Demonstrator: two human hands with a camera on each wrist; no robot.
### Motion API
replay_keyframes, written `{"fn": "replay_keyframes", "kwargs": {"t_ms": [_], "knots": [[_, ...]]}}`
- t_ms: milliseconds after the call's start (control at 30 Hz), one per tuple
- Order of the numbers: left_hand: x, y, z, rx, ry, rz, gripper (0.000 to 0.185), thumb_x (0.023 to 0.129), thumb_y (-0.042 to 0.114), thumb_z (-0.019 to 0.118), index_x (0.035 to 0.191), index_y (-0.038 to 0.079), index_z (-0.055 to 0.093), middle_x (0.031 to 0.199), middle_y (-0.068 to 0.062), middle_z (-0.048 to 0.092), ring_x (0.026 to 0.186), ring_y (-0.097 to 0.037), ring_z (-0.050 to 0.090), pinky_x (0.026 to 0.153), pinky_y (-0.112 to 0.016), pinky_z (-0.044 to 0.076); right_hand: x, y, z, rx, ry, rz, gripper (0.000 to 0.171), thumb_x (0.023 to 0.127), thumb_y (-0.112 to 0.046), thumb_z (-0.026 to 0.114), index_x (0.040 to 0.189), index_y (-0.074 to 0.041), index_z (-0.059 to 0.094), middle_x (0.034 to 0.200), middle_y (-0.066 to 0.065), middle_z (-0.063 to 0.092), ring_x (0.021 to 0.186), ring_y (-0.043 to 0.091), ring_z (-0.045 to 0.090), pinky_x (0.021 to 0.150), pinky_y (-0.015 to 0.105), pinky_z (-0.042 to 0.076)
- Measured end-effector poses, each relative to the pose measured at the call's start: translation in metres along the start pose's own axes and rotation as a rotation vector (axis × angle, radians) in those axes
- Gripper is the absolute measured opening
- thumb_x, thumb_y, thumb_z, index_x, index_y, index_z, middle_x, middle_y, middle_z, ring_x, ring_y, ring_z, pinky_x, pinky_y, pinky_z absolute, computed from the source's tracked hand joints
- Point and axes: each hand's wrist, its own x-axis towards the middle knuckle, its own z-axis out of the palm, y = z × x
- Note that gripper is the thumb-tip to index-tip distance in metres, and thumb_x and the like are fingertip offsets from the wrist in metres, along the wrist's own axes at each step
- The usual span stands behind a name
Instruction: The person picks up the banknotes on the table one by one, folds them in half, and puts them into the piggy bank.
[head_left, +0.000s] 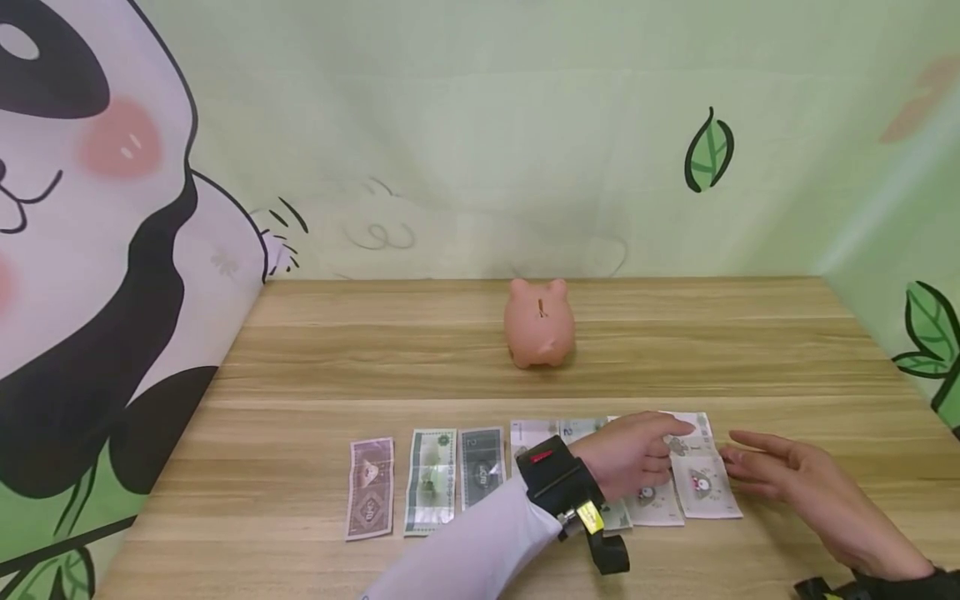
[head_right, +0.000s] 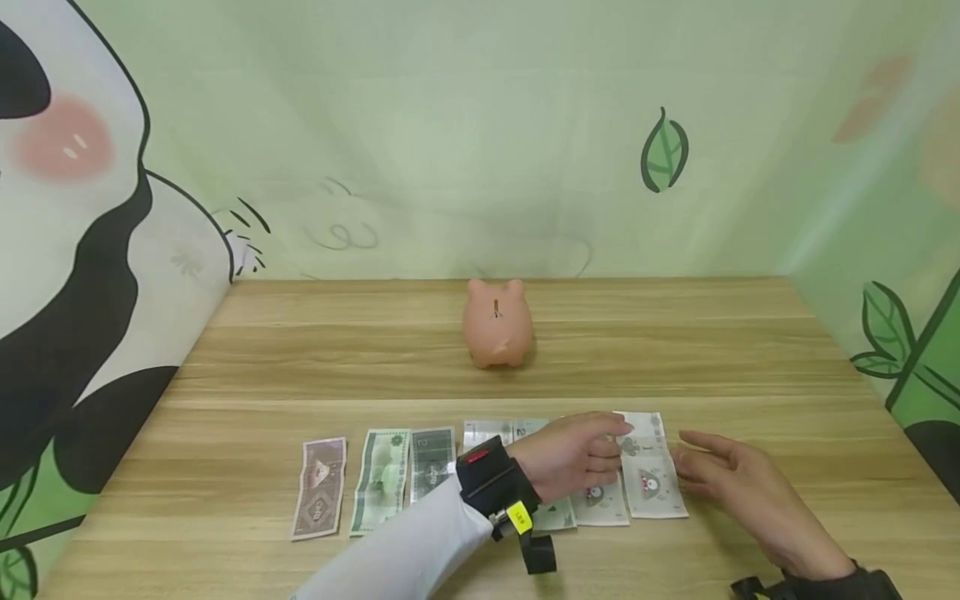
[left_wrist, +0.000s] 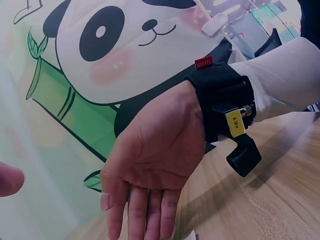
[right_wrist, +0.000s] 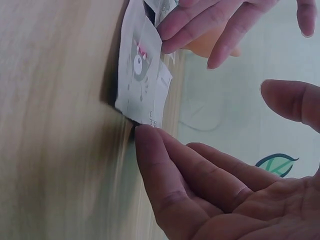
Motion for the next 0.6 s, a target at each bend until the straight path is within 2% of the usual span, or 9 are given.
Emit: {"fn": "replay_keyframes", "kwargs": {"t_ms": [200,333,433,533,600], "knots": [[-0.002,0.002,-0.001,-0.04,0.005,0.006,0.052,0.103,0.022,0.053,0.148,-0.003,0.043,0.158,-0.045,0.024,0.152,-0.055,0.023,0.128,-0.059,0.024,0.001,0.0,0.0,0.001,0.027,0.009,0.064,0.112,-0.029,0.047,0.154,0.015,0.029,0.146,0.028,0.056,0.103,-0.008,0.066,0.087,0.021,0.059],[-0.002,0.004,-0.002,-0.054,0.007,0.012,0.054,0.102,0.022,0.055,0.148,-0.002,0.042,0.158,-0.044,0.026,0.152,-0.055,0.026,0.127,-0.057,0.027,0.001,0.001,0.0,0.019,0.085,0.001,0.066,0.11,-0.031,0.051,0.154,0.014,0.031,0.143,0.023,0.061,0.102,-0.009,0.066,0.088,0.022,0.061],[-0.003,0.006,-0.003,-0.068,0.001,0.017,0.055,0.102,0.023,0.055,0.149,-0.001,0.041,0.158,-0.043,0.028,0.151,-0.054,0.028,0.127,-0.057,0.028,0.001,0.002,0.001,0.039,0.146,-0.03,0.07,0.107,-0.033,0.059,0.154,0.013,0.034,0.132,0.003,0.072,0.101,-0.012,0.065,0.085,0.02,0.06],[-0.006,0.009,-0.004,-0.087,-0.016,0.025,0.059,0.102,0.025,0.053,0.153,-0.001,0.036,0.159,-0.042,0.027,0.152,-0.053,0.028,0.128,-0.055,0.027,0.002,0.006,0.0,0.063,0.212,-0.082,0.066,0.104,-0.031,0.064,0.152,0.009,0.041,0.117,-0.021,0.073,0.101,-0.015,0.062,0.082,0.016,0.058],[-0.008,0.012,-0.005,-0.104,-0.025,0.032,0.059,0.103,0.025,0.053,0.153,-0.001,0.036,0.159,-0.041,0.028,0.151,-0.051,0.029,0.128,-0.054,0.027,0.003,0.008,0.0,0.135,0.253,-0.121,0.05,0.102,-0.024,0.068,0.146,-0.002,0.055,0.109,-0.028,0.072,0.1,-0.017,0.062,0.08,0.012,0.057]]}}
